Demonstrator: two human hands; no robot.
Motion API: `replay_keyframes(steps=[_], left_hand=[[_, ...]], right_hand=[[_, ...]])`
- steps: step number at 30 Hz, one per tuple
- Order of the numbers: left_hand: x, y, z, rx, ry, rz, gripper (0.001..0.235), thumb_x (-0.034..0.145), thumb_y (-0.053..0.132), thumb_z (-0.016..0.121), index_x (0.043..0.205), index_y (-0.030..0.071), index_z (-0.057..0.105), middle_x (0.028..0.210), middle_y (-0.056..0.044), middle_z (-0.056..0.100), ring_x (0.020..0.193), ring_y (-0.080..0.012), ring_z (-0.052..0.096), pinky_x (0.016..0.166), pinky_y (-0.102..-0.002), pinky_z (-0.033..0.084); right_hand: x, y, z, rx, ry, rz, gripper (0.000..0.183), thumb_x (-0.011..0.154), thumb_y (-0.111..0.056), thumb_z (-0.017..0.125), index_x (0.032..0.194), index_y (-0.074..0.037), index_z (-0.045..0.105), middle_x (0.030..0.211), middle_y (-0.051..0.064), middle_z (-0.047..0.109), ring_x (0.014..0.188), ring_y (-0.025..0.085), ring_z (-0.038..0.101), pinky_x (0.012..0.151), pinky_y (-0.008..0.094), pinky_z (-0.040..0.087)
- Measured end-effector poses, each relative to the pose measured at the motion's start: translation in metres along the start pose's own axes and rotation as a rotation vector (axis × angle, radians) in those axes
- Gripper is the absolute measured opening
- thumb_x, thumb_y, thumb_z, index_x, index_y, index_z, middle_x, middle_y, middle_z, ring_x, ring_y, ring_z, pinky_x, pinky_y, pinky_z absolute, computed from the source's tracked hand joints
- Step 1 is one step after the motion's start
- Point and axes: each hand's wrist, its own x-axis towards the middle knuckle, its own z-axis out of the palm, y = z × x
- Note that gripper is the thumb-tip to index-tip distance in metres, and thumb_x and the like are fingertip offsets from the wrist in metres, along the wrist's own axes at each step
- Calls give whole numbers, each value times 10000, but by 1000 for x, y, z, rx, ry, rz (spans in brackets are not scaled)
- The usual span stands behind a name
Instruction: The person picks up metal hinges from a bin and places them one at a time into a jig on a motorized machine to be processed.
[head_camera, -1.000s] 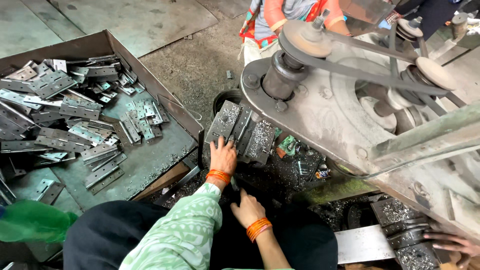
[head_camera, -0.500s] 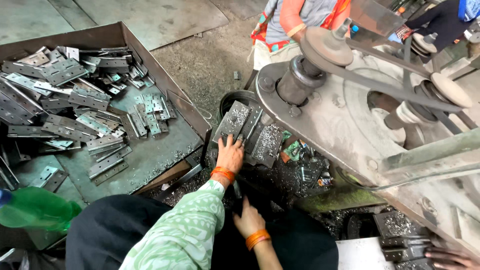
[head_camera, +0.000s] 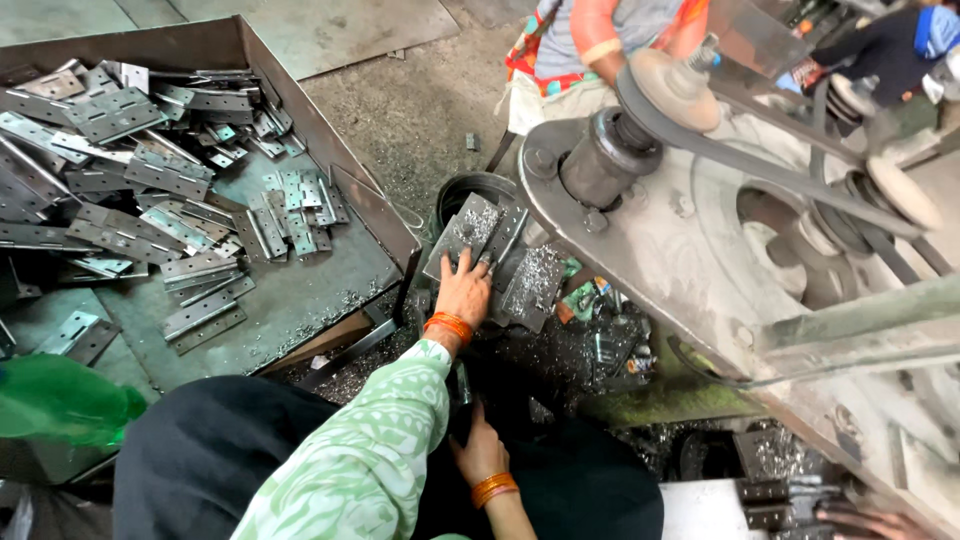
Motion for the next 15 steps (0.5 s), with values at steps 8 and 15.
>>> replay_keyframes(steps=[8, 15], left_hand=[[27, -1, 6, 6, -70, -27, 347, 968, 178, 508, 1241, 124, 715, 1376, 3, 607, 1436, -352, 348, 1141, -714, 236], [9, -4, 12, 27, -48, 35, 371, 943, 186, 513, 1249, 117, 712, 1450, -20, 565, 1444, -362, 342, 1129, -680, 254]], right_hand=[[21, -8, -18, -61, -5, -22, 843, 846, -376, 730, 1558, -173, 327, 1129, 243, 703, 1008, 461, 681, 878, 555, 561], [8, 7, 37, 139, 58, -28, 844, 826, -345, 721, 1557, -164, 340, 1057, 237, 739, 961, 450, 714, 817, 533, 585]])
